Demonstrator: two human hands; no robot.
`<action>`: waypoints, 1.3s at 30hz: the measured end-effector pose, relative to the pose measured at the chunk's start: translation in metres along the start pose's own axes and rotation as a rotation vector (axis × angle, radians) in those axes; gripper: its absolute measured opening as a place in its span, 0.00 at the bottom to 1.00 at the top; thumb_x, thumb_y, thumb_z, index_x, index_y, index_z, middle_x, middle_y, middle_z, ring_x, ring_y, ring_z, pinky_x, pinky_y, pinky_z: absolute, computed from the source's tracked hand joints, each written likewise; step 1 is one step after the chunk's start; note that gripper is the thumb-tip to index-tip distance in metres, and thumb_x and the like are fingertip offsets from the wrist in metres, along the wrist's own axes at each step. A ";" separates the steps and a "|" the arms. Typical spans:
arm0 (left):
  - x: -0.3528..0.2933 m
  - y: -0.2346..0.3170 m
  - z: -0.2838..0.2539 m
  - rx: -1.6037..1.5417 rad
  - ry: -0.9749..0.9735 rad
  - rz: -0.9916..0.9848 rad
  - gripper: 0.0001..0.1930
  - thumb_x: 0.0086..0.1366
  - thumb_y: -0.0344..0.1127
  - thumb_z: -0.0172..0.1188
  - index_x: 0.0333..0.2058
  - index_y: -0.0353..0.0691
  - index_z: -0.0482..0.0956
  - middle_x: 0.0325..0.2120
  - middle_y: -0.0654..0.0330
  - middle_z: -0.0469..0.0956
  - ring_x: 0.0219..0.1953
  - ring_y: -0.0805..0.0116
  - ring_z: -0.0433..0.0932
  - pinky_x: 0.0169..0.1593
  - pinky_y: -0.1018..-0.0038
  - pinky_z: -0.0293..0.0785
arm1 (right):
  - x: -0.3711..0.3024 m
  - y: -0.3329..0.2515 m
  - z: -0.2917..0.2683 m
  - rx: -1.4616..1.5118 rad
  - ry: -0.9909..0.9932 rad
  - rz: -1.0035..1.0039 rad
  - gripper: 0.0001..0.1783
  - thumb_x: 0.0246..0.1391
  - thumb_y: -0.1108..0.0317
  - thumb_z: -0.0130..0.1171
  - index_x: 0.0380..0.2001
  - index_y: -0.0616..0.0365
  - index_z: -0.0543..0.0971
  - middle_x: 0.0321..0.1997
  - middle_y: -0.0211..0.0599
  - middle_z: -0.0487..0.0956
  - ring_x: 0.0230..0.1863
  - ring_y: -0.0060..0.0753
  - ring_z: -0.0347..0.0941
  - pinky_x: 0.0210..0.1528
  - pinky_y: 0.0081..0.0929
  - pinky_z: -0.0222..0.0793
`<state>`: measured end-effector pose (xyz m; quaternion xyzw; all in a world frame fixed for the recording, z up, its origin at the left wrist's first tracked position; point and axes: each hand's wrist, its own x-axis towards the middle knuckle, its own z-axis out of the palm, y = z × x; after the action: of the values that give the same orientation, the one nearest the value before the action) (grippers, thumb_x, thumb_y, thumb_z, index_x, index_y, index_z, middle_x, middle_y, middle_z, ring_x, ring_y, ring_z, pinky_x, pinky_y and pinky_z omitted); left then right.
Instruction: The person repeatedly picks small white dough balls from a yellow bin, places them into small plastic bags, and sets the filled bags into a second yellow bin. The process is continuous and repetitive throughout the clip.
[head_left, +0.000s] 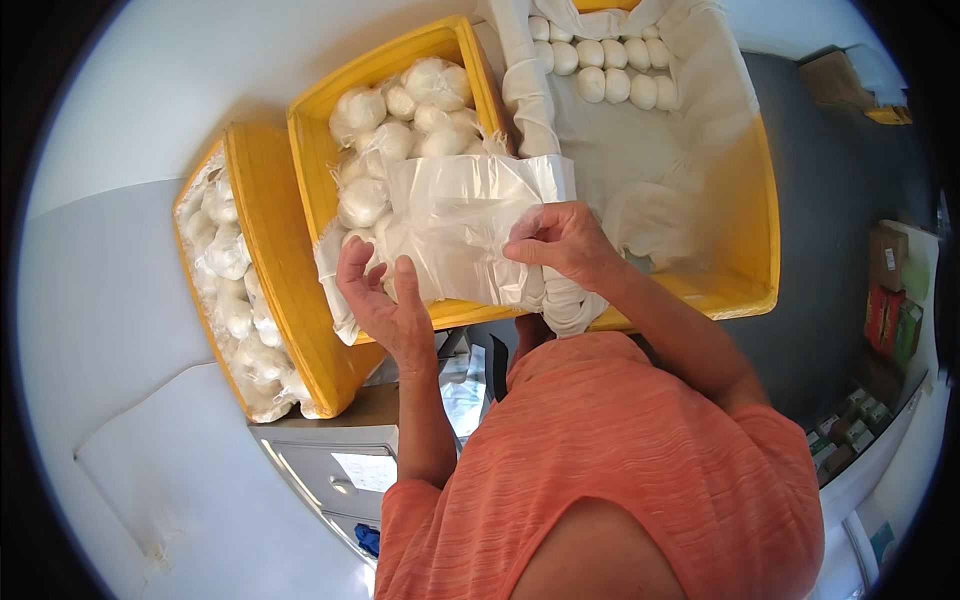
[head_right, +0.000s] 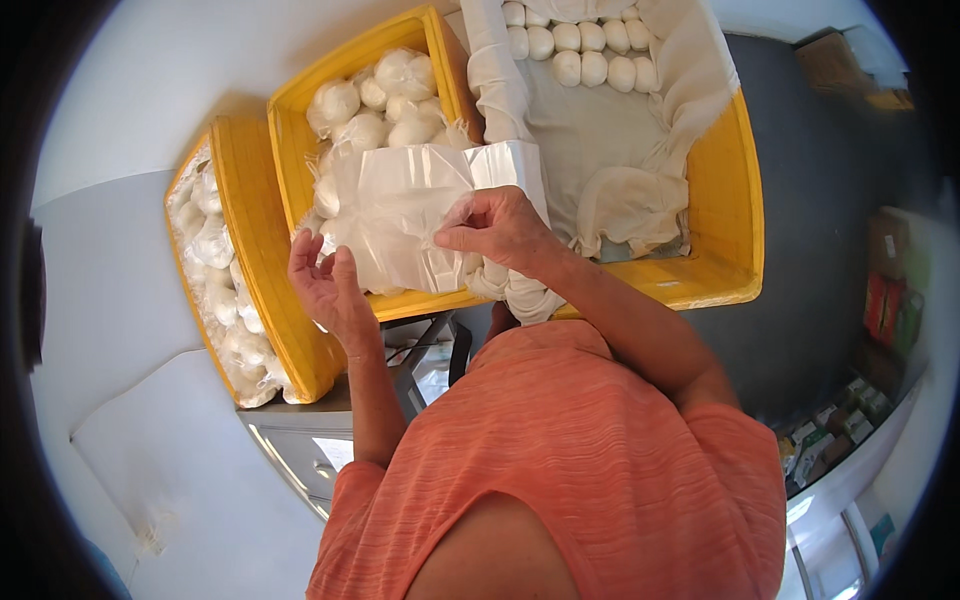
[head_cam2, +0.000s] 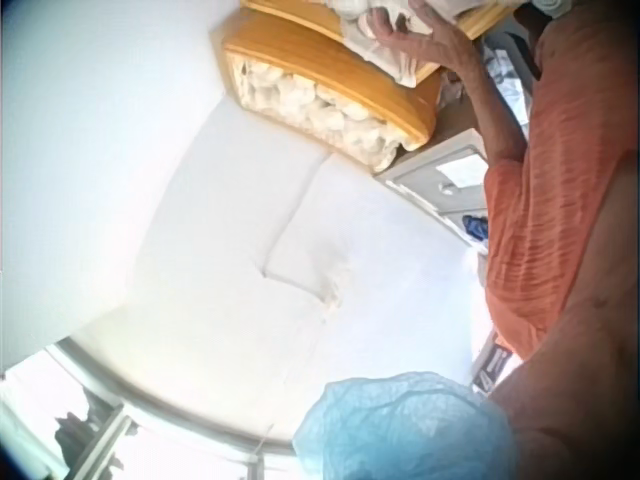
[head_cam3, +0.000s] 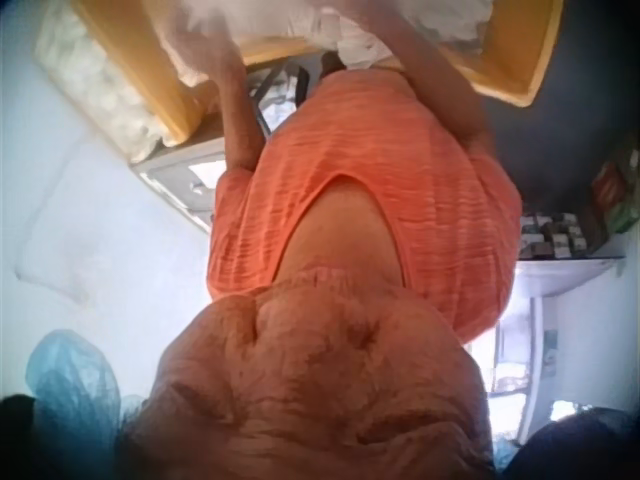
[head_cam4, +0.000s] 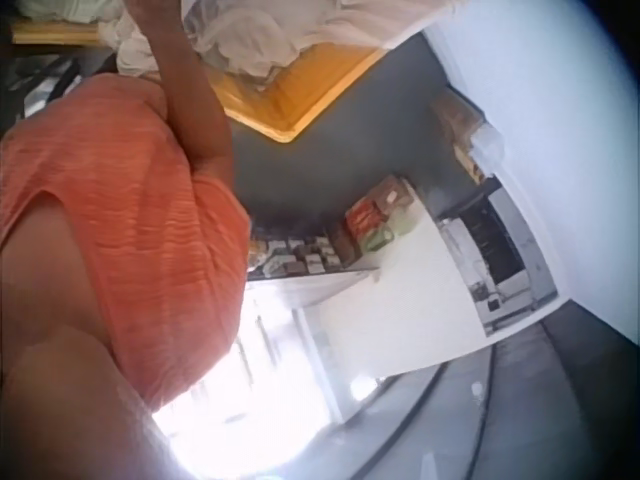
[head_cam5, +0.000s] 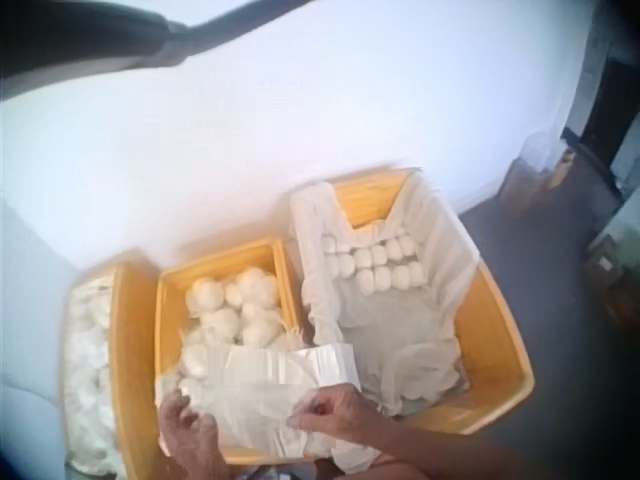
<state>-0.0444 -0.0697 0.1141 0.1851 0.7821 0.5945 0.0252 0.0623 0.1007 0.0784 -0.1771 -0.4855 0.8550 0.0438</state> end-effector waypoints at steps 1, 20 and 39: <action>0.000 0.008 0.010 0.111 -0.142 0.126 0.17 0.53 0.35 0.64 0.41 0.38 0.73 0.50 0.53 0.66 0.54 0.60 0.64 0.56 0.67 0.60 | -0.003 -0.002 -0.006 -0.042 0.027 -0.005 0.07 0.44 0.73 0.65 0.27 0.63 0.79 0.26 0.28 0.78 0.28 0.13 0.70 0.31 0.14 0.66; 0.003 -0.018 0.251 0.315 -0.543 0.095 0.20 0.46 0.23 0.61 0.41 0.39 0.71 0.43 0.54 0.68 0.37 0.65 0.71 0.35 0.77 0.69 | 0.000 -0.042 -0.177 -0.185 0.236 -0.147 0.10 0.44 0.76 0.61 0.22 0.57 0.68 0.19 0.20 0.67 0.21 0.09 0.60 0.22 0.12 0.57; -0.002 -0.031 0.227 0.236 -0.384 -0.396 0.10 0.45 0.19 0.63 0.27 0.39 0.76 0.27 0.66 0.70 0.30 0.76 0.69 0.35 0.82 0.65 | 0.197 0.050 -0.469 -1.598 0.636 0.589 0.49 0.27 0.31 0.62 0.55 0.42 0.67 0.60 0.43 0.55 0.61 0.55 0.47 0.55 0.51 0.58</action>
<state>0.0082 0.1318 0.0182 0.1398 0.8475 0.4372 0.2666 0.0452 0.5050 -0.2340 -0.4993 -0.8339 0.1510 -0.1804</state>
